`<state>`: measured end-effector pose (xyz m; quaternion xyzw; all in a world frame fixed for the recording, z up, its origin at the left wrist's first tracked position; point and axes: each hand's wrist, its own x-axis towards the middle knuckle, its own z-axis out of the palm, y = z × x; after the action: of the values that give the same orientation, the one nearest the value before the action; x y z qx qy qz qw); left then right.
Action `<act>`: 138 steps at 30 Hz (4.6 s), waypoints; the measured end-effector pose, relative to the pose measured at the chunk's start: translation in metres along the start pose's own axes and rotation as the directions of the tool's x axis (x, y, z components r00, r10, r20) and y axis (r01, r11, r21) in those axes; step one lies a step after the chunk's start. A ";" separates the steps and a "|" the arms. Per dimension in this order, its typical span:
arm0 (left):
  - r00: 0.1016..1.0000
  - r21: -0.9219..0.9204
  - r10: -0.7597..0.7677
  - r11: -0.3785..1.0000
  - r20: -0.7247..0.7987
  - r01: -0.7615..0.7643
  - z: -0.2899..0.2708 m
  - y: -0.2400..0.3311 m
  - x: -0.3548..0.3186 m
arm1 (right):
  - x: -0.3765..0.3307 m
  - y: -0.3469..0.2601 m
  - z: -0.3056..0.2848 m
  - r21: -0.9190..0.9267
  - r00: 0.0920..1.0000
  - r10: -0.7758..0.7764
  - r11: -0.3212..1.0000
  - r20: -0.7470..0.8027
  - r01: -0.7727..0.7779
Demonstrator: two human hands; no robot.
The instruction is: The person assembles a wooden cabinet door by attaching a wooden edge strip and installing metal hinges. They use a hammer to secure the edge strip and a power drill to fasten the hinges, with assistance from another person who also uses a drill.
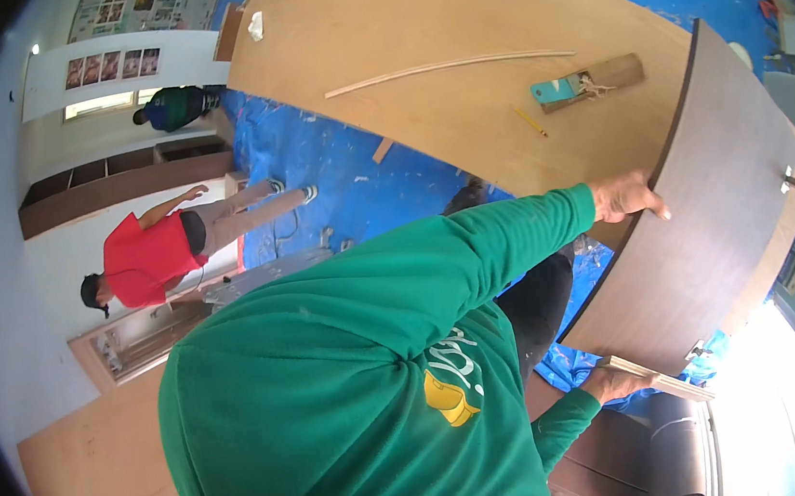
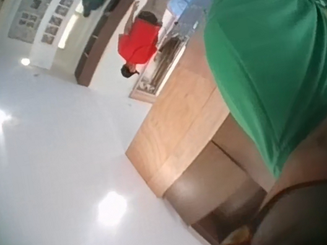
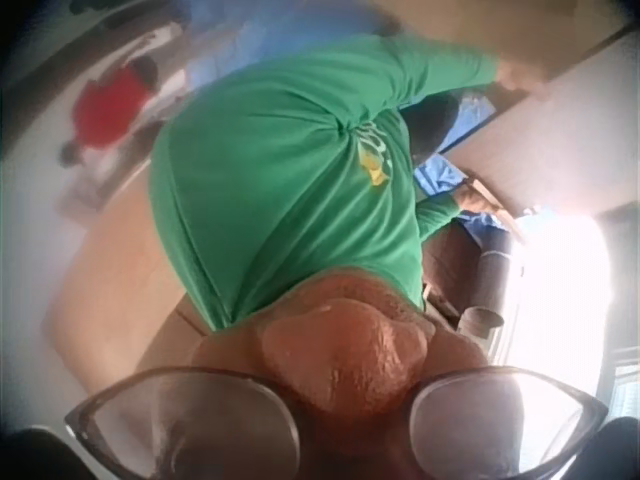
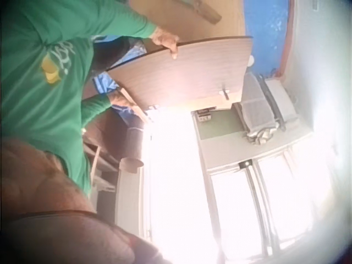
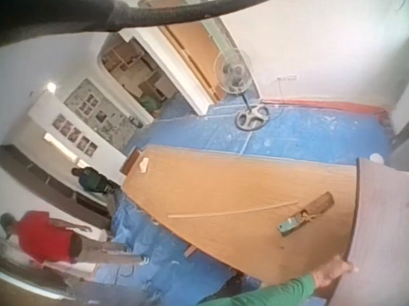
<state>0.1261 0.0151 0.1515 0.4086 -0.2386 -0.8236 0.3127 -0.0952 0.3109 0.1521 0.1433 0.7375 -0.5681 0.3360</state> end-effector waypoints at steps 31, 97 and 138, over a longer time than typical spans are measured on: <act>0.962 -0.100 0.243 0.962 -0.121 -0.256 -0.187 0.118 -0.338 | -0.306 0.079 0.020 -0.121 0.931 -0.187 0.965 0.313 0.234; 0.932 -0.215 -0.026 0.975 -0.361 -0.056 -1.228 0.280 -0.776 | -1.085 0.886 0.355 0.012 0.978 -0.009 1.000 0.210 0.007; 0.825 0.500 -0.131 0.740 -0.550 0.451 -1.325 0.427 -0.647 | -1.039 0.958 0.473 -0.290 0.995 0.051 0.957 0.083 -0.025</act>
<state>1.6562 -0.0025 0.0357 0.7111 -0.3365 -0.6127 0.0754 1.3919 0.3460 0.0647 0.0812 0.7939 -0.4536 0.3968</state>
